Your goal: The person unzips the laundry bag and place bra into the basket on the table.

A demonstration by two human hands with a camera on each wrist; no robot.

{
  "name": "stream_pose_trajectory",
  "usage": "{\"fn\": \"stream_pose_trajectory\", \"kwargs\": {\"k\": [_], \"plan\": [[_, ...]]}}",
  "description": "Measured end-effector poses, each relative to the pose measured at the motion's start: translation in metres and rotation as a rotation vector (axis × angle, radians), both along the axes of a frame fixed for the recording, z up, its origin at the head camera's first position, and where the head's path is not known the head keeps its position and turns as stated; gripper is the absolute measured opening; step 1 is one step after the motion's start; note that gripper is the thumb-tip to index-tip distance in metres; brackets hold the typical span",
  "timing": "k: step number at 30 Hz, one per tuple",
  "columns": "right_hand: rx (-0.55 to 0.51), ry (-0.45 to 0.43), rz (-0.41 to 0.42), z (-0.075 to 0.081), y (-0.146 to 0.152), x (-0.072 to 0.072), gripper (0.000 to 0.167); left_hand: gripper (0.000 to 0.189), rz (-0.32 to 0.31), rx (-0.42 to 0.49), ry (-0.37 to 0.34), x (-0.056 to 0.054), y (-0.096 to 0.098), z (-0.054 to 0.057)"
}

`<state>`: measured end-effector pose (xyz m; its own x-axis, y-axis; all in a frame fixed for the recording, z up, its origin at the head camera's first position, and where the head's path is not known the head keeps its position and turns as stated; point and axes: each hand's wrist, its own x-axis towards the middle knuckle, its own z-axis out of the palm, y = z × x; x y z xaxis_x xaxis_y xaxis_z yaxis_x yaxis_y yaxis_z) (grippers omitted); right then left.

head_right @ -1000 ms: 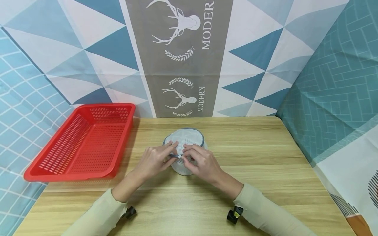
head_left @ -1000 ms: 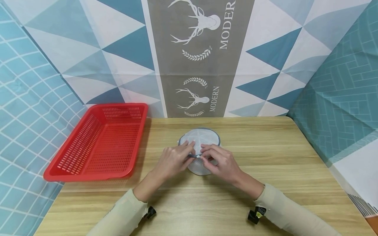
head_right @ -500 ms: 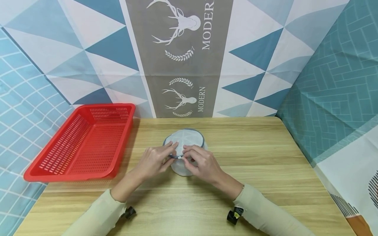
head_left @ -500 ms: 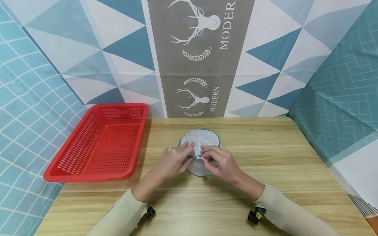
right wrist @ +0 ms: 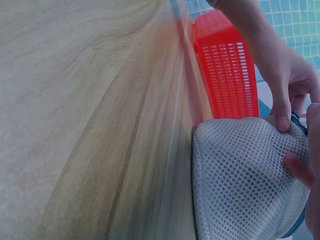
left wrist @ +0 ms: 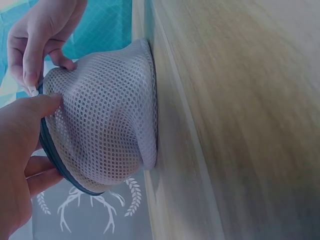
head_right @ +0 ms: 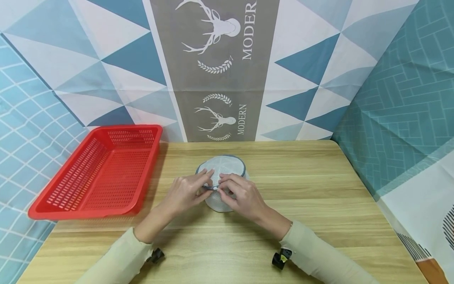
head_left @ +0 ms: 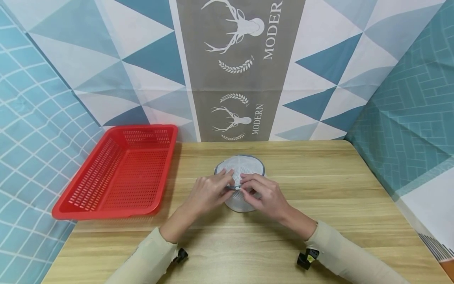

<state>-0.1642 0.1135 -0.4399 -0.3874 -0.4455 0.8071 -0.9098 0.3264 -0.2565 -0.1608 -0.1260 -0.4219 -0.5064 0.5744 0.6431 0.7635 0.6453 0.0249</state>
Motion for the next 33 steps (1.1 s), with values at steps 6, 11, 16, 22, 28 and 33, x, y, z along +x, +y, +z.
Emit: {"fn": "stream_pose_trajectory", "kwargs": {"k": [6, 11, 16, 22, 28, 33], "plan": [[-0.006, -0.005, 0.002, -0.0007, 0.0004, -0.0001, 0.006, 0.034, -0.005, -0.020, -0.003, 0.0011, -0.0004, -0.0005], [-0.005, -0.008, 0.011, -0.0011, 0.0015, 0.0006, 0.005, 0.033, -0.005, -0.036, -0.020, 0.0022, -0.0011, -0.0011], [-0.006, -0.013, 0.010, -0.0008, 0.0023, 0.0016, 0.006, 0.032, -0.009, -0.029, -0.038, 0.0028, -0.0018, -0.0023], [-0.009, -0.017, 0.005, -0.0005, 0.0024, 0.0016, 0.006, 0.032, 0.002, -0.018, -0.044, 0.0011, -0.0015, -0.0030], [-0.008, -0.008, -0.003, 0.0002, 0.0024, 0.0020, 0.008, 0.033, 0.003, 0.001, -0.021, 0.0000, 0.0009, -0.0006], [-0.006, -0.012, -0.004, 0.0005, 0.0020, 0.0025, 0.006, 0.035, 0.006, -0.024, -0.015, 0.0013, 0.0007, -0.0001]]}}
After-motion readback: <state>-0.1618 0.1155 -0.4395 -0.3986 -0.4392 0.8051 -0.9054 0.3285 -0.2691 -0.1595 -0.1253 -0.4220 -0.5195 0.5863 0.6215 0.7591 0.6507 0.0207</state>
